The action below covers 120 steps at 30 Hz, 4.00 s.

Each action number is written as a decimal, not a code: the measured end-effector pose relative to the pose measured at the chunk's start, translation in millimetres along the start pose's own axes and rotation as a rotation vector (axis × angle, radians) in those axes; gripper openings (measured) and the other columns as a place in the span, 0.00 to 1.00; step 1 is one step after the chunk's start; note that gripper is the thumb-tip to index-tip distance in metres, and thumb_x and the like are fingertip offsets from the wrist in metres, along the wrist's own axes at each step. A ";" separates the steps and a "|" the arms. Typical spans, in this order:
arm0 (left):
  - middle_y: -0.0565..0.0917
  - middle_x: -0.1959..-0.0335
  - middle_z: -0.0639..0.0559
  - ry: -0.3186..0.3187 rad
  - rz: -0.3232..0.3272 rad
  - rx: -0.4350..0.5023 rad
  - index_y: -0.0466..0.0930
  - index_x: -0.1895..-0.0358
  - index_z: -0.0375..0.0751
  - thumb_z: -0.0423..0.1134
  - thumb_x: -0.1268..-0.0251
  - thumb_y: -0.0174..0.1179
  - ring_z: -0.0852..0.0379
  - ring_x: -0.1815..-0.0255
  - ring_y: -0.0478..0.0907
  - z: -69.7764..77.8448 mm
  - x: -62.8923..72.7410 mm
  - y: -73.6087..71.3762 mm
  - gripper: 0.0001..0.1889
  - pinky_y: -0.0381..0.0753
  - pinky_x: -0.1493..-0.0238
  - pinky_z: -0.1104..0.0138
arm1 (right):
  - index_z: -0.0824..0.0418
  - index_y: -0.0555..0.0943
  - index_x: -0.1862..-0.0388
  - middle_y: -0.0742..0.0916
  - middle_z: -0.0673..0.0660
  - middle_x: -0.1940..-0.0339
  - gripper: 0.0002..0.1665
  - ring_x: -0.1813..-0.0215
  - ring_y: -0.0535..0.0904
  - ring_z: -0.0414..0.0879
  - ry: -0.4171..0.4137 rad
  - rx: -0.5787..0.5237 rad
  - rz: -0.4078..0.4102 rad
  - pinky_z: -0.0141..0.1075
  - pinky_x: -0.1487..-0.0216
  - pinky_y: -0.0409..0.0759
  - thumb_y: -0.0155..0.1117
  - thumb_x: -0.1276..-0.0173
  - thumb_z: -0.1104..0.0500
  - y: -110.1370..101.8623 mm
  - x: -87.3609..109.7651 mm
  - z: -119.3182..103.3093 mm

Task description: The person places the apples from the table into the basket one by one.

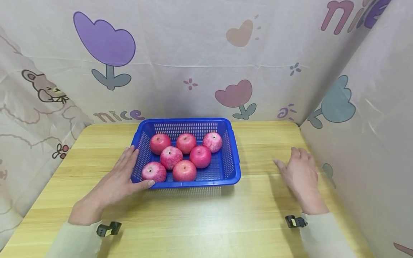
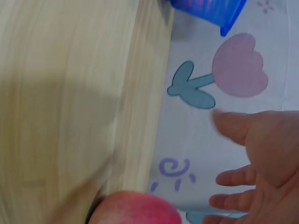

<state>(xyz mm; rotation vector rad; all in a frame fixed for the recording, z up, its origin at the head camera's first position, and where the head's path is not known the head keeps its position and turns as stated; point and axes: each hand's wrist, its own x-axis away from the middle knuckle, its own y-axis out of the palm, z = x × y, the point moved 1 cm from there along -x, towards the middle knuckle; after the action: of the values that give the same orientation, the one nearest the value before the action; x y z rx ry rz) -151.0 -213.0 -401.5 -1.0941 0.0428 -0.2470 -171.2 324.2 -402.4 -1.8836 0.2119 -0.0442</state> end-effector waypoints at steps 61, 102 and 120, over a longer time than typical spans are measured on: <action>0.30 0.11 0.44 -0.002 -0.003 -0.015 0.32 0.13 0.40 0.79 0.39 0.60 0.40 0.11 0.28 1.3 1.1 -0.7 0.68 0.51 0.21 0.31 | 0.81 0.61 0.30 0.70 0.86 0.42 0.44 0.50 0.74 0.80 0.077 0.069 -0.121 0.72 0.51 0.77 0.61 0.30 0.49 16.3 -17.4 28.9; 0.33 0.11 0.39 0.010 -0.009 -0.063 0.36 0.13 0.35 0.87 0.46 0.53 0.37 0.11 0.30 1.3 1.2 -3.2 0.73 0.49 0.20 0.32 | 0.66 0.68 0.21 0.75 0.72 0.29 0.45 0.34 0.76 0.71 -0.317 -0.086 0.008 0.68 0.39 0.81 0.72 0.30 0.49 -24.2 -0.4 -152.6; 0.31 0.11 0.42 0.002 -0.011 -0.035 0.35 0.13 0.38 0.87 0.46 0.54 0.39 0.11 0.28 0.4 1.1 -1.7 0.72 0.49 0.20 0.31 | 0.64 0.72 0.23 0.79 0.68 0.31 0.46 0.34 0.80 0.65 -0.490 0.065 -0.106 0.60 0.34 0.81 0.77 0.34 0.45 4.8 8.1 -188.5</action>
<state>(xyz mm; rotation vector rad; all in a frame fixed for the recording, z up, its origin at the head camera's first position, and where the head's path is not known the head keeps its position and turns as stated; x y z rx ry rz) -150.2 -213.6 -399.8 -1.1295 0.0430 -0.2577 -189.5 144.6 -347.5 -1.7803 -0.2224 0.3319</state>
